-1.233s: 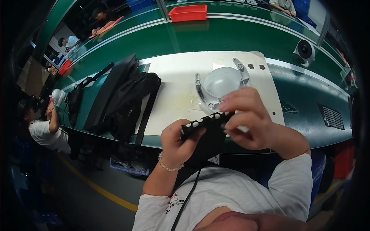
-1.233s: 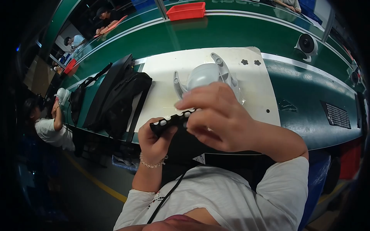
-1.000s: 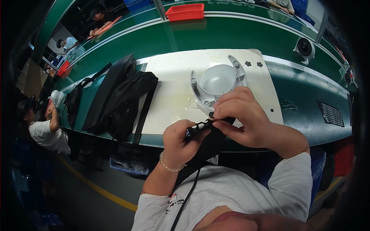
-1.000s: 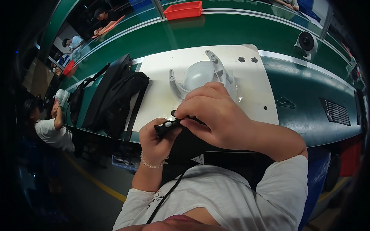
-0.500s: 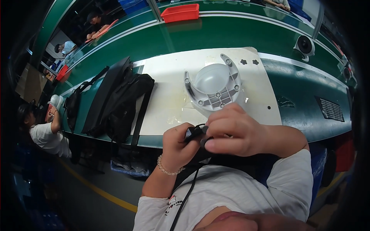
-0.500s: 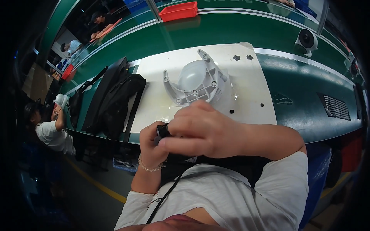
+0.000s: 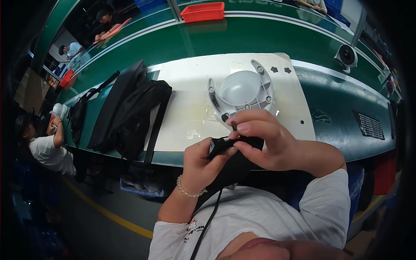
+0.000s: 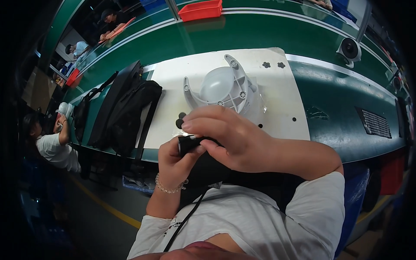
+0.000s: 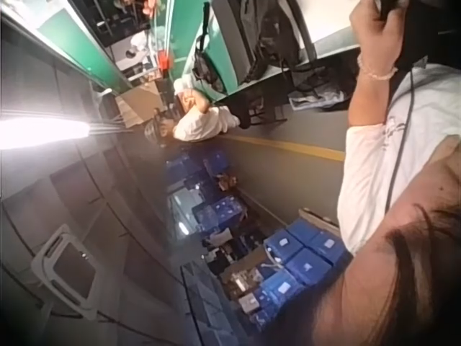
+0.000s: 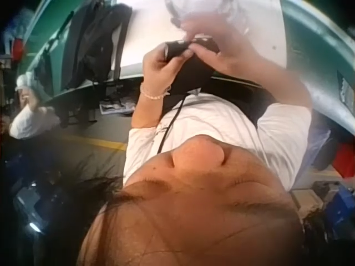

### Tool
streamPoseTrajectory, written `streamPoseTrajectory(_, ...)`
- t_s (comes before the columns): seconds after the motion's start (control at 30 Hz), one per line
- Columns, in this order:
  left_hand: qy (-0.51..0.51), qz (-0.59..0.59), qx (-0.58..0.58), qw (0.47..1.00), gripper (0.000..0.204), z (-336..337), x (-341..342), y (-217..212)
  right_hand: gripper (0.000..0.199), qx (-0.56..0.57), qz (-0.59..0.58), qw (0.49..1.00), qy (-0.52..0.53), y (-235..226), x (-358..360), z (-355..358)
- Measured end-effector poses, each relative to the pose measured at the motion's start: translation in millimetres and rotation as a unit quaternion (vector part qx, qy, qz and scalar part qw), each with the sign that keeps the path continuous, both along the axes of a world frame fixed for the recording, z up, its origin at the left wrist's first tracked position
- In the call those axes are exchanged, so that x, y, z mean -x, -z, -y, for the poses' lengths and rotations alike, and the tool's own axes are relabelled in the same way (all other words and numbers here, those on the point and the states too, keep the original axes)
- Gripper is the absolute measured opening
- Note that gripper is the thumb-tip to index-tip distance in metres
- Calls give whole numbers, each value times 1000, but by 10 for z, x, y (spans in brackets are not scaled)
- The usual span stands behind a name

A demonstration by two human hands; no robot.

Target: Assembling a security camera by fitting the plastic housing and electronic components together.

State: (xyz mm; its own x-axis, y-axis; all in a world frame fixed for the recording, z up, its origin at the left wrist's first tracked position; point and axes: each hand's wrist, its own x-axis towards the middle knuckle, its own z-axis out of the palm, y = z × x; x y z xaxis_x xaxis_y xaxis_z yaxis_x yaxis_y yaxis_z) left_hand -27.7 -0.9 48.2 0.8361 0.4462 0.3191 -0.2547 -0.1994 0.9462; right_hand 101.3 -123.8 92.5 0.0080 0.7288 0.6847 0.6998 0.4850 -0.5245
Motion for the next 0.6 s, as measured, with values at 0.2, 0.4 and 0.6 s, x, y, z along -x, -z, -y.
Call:
streamPoseTrajectory(0.2, -18, -57, -69, 996, 13, -21, 25, -25, 56, -74, 105, 989, 73, 73, 33, -37)
streamPoseTrajectory(0.4, -37, -14, -67, 997, 15, 38, 6, -6, 56, -69, 67, 993, 71, 119, 74, -62)
streamPoseTrajectory(0.6, -17, -47, -67, 997, 13, -12, 32, 50, 57, -43, 21, 998, 38, 80, 85, -37)
